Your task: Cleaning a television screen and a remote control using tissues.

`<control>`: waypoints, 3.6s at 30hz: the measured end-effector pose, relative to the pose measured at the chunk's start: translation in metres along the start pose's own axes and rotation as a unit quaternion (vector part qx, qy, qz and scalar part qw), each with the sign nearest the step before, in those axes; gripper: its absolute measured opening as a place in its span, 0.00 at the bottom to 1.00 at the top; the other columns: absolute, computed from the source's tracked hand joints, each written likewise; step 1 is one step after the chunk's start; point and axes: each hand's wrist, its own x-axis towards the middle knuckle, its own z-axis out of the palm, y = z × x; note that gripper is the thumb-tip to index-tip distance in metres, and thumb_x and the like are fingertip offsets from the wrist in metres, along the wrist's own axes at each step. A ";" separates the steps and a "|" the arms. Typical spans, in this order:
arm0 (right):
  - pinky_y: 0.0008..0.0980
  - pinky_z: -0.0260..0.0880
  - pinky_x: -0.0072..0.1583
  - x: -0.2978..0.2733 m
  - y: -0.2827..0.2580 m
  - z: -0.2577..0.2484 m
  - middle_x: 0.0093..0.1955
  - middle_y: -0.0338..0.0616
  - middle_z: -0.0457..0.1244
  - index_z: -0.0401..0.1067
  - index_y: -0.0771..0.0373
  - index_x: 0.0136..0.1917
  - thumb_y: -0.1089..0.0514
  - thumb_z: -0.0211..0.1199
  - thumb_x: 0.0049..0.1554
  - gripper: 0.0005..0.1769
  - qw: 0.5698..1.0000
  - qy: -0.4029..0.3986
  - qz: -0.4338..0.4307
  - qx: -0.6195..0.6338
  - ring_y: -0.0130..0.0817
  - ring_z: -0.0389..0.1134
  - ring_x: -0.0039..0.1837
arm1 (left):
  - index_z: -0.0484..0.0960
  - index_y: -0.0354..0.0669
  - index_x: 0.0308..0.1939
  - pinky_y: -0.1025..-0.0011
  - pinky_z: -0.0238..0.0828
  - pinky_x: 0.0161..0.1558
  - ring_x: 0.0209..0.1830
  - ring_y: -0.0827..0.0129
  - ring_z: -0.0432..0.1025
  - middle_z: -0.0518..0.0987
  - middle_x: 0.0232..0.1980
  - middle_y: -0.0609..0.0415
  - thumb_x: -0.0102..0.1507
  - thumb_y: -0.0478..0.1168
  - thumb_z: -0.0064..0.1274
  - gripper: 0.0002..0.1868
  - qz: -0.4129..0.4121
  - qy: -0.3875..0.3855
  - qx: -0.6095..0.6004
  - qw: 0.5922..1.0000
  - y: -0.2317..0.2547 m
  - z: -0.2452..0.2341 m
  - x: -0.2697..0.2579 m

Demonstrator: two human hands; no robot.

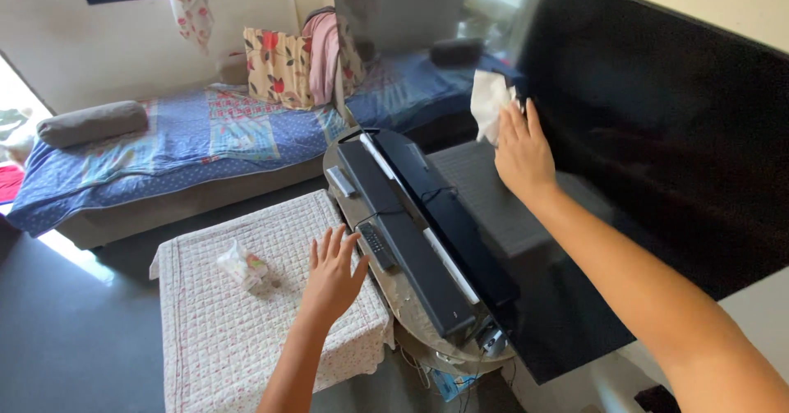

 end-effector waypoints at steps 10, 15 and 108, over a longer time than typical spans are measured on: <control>0.55 0.43 0.78 -0.079 0.049 -0.077 0.77 0.50 0.57 0.72 0.66 0.62 0.42 0.55 0.62 0.27 0.983 -0.156 -0.081 0.046 0.46 0.50 0.80 | 0.68 0.45 0.68 0.47 0.32 0.77 0.80 0.48 0.46 0.60 0.76 0.42 0.67 0.53 0.47 0.28 0.022 -0.043 -0.009 0.999 0.009 -0.009 0.007; 0.54 0.43 0.79 -0.103 0.131 -0.118 0.79 0.48 0.58 0.69 0.68 0.72 0.37 0.57 0.61 0.37 0.995 -0.055 0.060 -0.051 0.44 0.52 0.81 | 0.69 0.46 0.68 0.46 0.33 0.76 0.80 0.46 0.45 0.59 0.76 0.41 0.68 0.52 0.48 0.27 0.019 -0.029 0.009 0.999 0.012 -0.019 0.015; 0.48 0.39 0.78 -0.217 0.049 -0.110 0.77 0.56 0.53 0.63 0.76 0.69 0.43 0.59 0.58 0.38 0.976 -0.193 -0.020 0.095 0.48 0.48 0.81 | 0.70 0.44 0.68 0.43 0.33 0.76 0.80 0.46 0.46 0.62 0.75 0.41 0.67 0.52 0.48 0.28 0.150 -0.024 -0.021 0.988 0.094 -0.024 -0.004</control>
